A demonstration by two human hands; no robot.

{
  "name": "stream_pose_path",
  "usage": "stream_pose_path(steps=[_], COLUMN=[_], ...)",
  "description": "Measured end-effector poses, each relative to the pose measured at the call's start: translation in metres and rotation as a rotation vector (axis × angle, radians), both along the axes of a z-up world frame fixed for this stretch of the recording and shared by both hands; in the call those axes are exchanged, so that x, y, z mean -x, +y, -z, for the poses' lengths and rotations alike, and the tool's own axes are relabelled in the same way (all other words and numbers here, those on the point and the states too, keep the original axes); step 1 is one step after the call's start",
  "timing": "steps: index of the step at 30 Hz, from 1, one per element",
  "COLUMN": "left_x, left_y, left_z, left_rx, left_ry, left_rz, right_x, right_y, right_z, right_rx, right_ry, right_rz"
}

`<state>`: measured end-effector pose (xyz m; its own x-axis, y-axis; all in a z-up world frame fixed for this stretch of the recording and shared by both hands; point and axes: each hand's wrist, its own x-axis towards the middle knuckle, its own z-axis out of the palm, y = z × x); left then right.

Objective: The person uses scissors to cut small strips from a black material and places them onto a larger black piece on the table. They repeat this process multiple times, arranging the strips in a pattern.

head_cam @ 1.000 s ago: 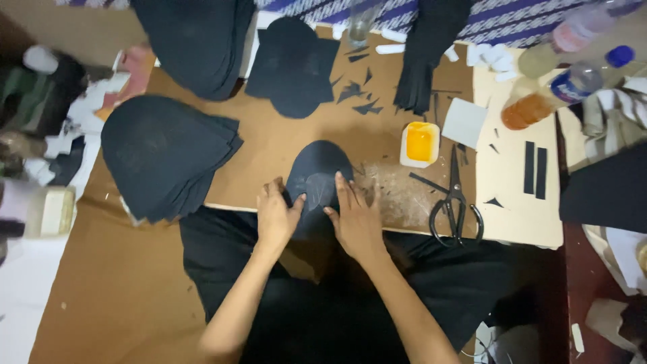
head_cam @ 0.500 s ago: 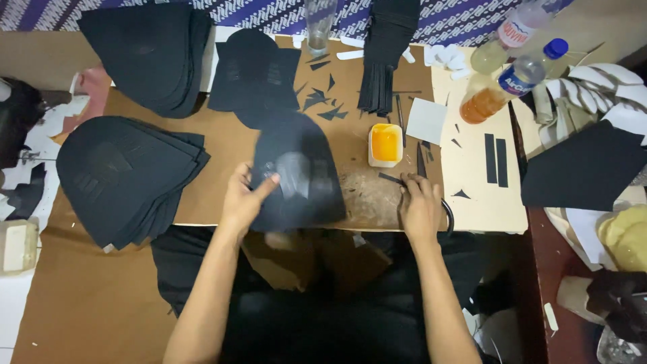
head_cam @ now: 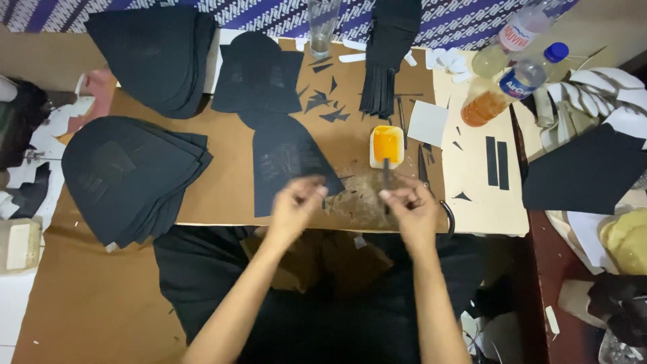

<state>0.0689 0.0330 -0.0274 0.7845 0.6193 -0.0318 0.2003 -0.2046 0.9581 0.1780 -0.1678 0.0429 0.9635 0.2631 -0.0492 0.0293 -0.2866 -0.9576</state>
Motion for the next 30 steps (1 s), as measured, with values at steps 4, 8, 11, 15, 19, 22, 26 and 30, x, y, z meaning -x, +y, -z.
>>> stream_pose_path(steps=[4, 8, 11, 15, 19, 22, 26, 30], left_x=[0.007, 0.008, 0.007, 0.016, 0.024, 0.021, 0.011, 0.008], left_y=[-0.045, -0.057, -0.054, -0.05, -0.039, -0.037, -0.039, -0.026], left_z=[-0.059, -0.056, -0.054, -0.057, -0.072, -0.058, -0.03, 0.018], left_rx=[0.435, 0.655, 0.678, 0.68, 0.699, 0.638, 0.562, 0.517], left_ry=[-0.102, -0.02, -0.059, -0.135, -0.093, -0.03, 0.058, 0.092], left_rz=[0.266, 0.218, 0.139, 0.092, 0.158, 0.196, 0.143, 0.073], right_x=[0.037, 0.075, 0.089, 0.083, 0.023, -0.015, -0.041, -0.033], right_y=[0.006, 0.008, 0.009, -0.011, -0.06, -0.085, -0.099, -0.081], right_z=[0.024, 0.025, 0.003, 0.002, 0.026, 0.057, 0.088, 0.045], right_rx=[-0.091, 0.007, 0.059, 0.232, 0.516, 0.785, 0.84, 0.916], right_ry=[0.171, 0.173, 0.206, -0.096, -0.382, -0.387, -0.208, -0.08], right_rz=[0.045, 0.066, -0.001, -0.022, 0.176, 0.216, 0.077, -0.072])
